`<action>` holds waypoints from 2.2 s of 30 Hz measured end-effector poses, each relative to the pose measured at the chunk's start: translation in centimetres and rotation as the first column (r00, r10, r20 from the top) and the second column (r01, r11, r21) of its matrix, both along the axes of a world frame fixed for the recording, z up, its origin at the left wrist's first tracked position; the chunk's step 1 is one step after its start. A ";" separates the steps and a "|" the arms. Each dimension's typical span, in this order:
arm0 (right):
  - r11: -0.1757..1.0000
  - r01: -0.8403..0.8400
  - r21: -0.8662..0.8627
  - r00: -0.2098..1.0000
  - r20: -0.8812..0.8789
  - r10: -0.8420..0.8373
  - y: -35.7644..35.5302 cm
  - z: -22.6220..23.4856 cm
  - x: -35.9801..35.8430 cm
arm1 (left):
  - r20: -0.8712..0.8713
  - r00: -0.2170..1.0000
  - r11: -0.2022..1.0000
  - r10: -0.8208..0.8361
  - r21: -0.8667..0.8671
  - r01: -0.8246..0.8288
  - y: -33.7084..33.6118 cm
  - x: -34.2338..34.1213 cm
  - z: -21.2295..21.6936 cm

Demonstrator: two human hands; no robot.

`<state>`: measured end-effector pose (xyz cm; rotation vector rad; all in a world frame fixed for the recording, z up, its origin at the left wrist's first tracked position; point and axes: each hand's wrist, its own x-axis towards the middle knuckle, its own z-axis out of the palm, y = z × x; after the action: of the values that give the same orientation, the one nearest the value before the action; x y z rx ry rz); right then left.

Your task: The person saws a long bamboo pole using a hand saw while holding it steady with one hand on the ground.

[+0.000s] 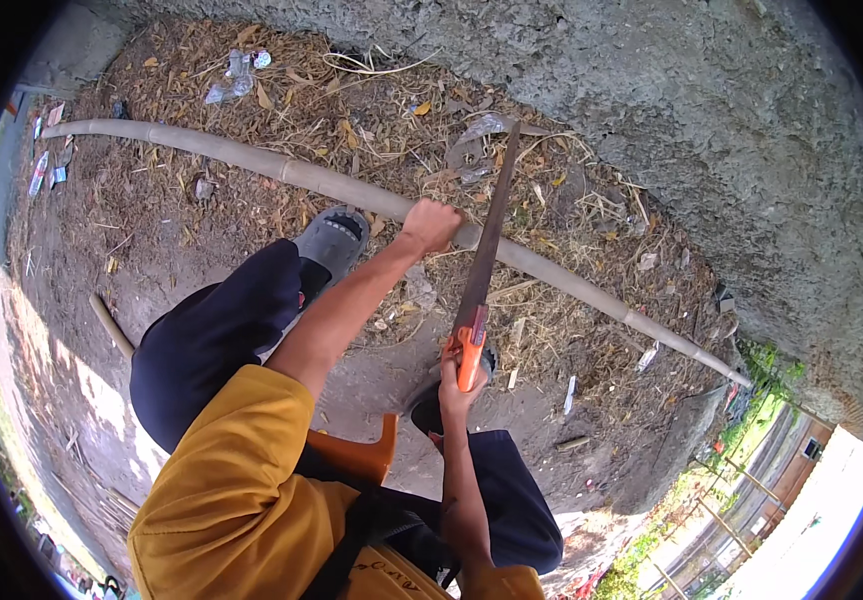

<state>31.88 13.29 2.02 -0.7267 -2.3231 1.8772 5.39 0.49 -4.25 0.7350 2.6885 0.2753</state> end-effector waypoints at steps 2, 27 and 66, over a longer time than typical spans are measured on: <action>0.997 -0.005 -0.076 0.999 0.054 0.009 1.5 -1.7 3.0 | 0.024 0.999 0.999 -0.024 0.027 0.023 1.2 -0.6 1.0; 0.998 0.022 -0.050 0.998 0.056 -0.020 -1.4 1.0 4.2 | -0.047 0.999 1.000 -0.023 -0.003 0.023 0.0 -0.5 -1.4; 0.981 0.142 -0.133 0.989 0.048 -0.137 -3.4 -0.8 8.6 | -0.010 1.000 1.000 -0.017 -0.008 0.017 -0.3 -1.9 -0.8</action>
<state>40.45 9.88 1.19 -0.9221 -2.1190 1.9900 3.47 0.21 -5.10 0.7581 2.6903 0.2569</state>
